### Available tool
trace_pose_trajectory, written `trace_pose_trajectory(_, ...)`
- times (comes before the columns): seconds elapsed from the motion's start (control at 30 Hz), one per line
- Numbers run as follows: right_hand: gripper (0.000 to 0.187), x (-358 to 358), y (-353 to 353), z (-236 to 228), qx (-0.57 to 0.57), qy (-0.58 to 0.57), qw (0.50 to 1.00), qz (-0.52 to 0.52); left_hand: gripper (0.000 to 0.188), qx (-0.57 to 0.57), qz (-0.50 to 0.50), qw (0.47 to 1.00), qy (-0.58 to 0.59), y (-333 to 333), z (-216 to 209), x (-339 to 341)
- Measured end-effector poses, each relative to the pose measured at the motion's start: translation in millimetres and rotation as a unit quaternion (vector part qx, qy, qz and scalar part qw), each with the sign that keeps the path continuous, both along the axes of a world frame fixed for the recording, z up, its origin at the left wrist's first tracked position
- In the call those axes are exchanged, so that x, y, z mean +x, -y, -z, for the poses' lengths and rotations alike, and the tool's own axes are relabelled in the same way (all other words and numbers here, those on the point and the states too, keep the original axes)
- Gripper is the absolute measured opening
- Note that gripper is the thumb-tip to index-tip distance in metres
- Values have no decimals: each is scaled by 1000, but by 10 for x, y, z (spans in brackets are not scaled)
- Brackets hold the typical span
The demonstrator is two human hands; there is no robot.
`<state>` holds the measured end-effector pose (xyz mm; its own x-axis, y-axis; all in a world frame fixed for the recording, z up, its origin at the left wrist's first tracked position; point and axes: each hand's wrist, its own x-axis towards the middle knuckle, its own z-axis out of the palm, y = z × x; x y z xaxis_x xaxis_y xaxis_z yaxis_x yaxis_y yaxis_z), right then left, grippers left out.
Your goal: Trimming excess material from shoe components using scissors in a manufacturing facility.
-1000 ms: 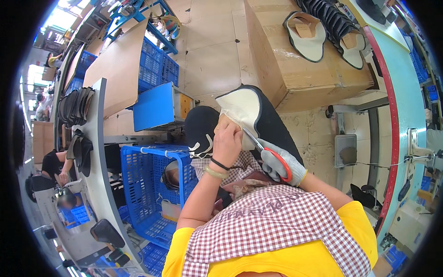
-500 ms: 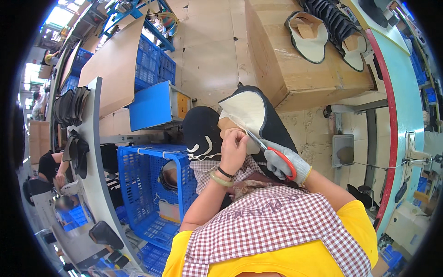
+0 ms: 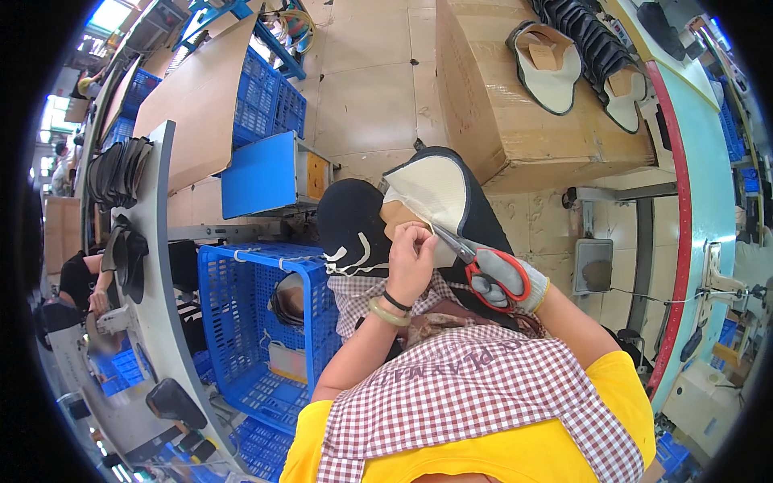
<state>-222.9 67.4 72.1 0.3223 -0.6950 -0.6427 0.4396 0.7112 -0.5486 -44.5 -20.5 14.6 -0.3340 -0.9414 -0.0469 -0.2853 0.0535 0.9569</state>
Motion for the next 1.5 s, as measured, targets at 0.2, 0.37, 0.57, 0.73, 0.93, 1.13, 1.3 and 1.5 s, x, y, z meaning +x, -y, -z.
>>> trace_pose_trajectory(0.2,63,-127,-33,113,13,19,1000,-17,9,15,13,1000,-6,-6,7,14)
trace_pose_trajectory(0.37,62,-10,17,-36,-2,-33,999,-10,9,31,7,999,-23,-10,17,19)
trace_pose_trajectory(0.57,60,68,51,-83,-8,-69,998,-2,8,33,21,999,-18,-49,11,-5)
trace_pose_trajectory(0.73,59,53,138,-83,-7,-140,989,-45,9,2,35,999,-10,-71,11,6)
trace_pose_trajectory(0.93,57,-6,241,-72,11,-111,992,-55,10,5,57,998,-11,-47,37,47)
trace_pose_trajectory(1.13,51,-32,205,72,-24,-70,996,-44,10,23,73,996,-35,-25,41,88)
trace_pose_trajectory(1.3,45,-47,202,118,-8,-26,999,-22,11,10,93,994,-61,-54,73,151)
trace_pose_trajectory(1.5,30,-13,306,73,-2,-66,997,-32,13,-62,126,990,-34,-66,53,189)
